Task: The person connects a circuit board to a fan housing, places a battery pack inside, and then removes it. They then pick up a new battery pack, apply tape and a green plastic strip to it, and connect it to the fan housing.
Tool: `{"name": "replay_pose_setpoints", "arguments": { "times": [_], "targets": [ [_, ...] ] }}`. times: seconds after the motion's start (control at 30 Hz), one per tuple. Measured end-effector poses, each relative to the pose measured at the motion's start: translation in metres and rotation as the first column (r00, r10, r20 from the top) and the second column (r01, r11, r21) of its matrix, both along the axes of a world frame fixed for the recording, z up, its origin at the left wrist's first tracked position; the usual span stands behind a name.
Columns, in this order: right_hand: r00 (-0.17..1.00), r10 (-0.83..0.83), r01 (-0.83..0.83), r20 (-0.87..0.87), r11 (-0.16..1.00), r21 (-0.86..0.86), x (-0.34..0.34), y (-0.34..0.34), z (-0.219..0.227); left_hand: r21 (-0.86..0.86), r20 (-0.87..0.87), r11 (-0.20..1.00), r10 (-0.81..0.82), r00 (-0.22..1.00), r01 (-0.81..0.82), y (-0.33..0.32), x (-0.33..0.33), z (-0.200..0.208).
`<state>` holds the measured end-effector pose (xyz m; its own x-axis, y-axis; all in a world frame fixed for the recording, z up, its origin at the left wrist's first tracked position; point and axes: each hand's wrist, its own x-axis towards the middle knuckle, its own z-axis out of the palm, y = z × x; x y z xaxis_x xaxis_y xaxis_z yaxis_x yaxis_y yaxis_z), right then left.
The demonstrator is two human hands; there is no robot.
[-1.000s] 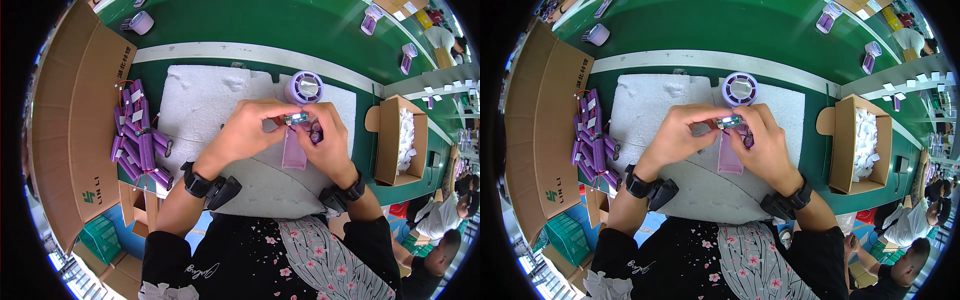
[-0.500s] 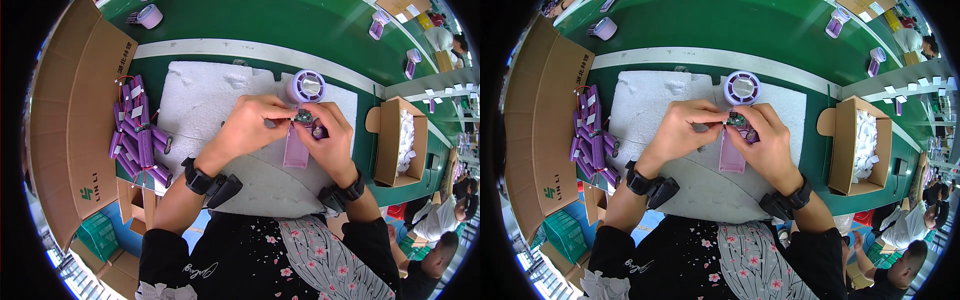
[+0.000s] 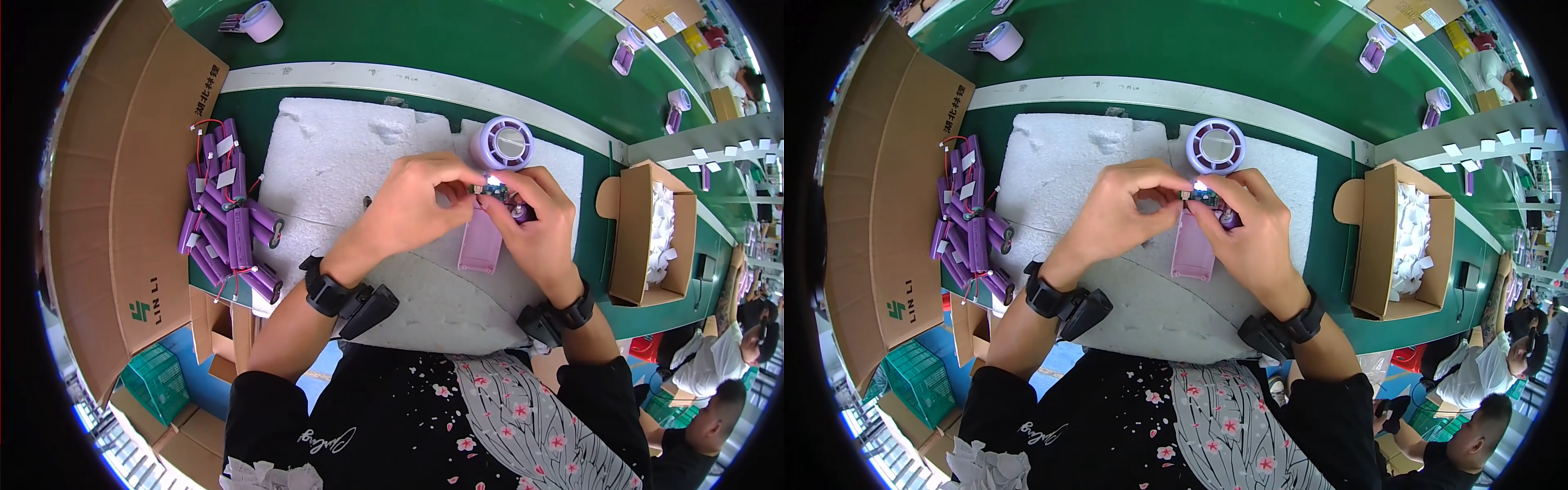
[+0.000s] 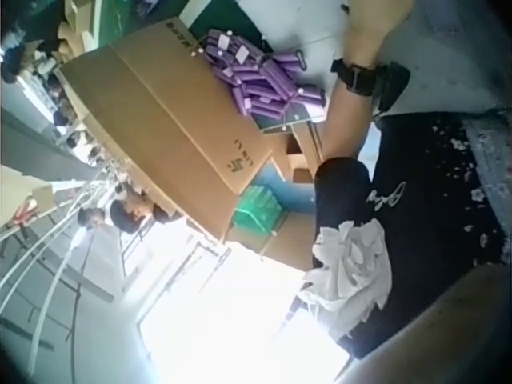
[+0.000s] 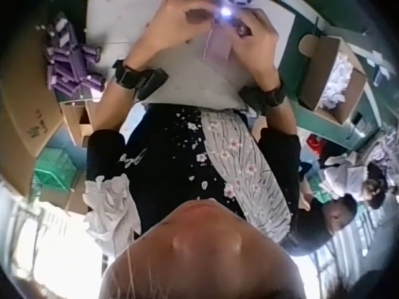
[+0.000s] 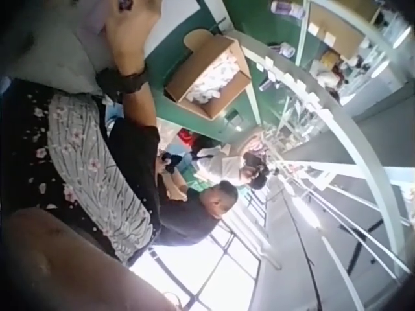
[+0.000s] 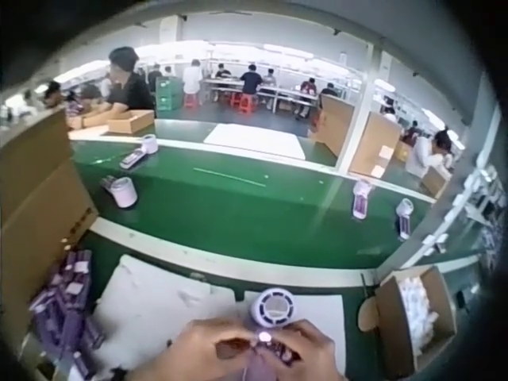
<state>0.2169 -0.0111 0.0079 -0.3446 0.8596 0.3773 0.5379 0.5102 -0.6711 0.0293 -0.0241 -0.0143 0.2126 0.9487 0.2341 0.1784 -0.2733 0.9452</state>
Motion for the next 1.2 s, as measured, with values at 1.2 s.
{"name": "replay_pose_setpoints", "arguments": {
  "times": [1.2],
  "targets": [
    [0.997, 0.001, 0.001, 0.076, 0.999, -0.032, 0.009, -0.007, 0.009, -0.133, -0.119, 0.991, -0.03, 0.992, 0.014, -0.004, 0.015, 0.012]
  ]
}}
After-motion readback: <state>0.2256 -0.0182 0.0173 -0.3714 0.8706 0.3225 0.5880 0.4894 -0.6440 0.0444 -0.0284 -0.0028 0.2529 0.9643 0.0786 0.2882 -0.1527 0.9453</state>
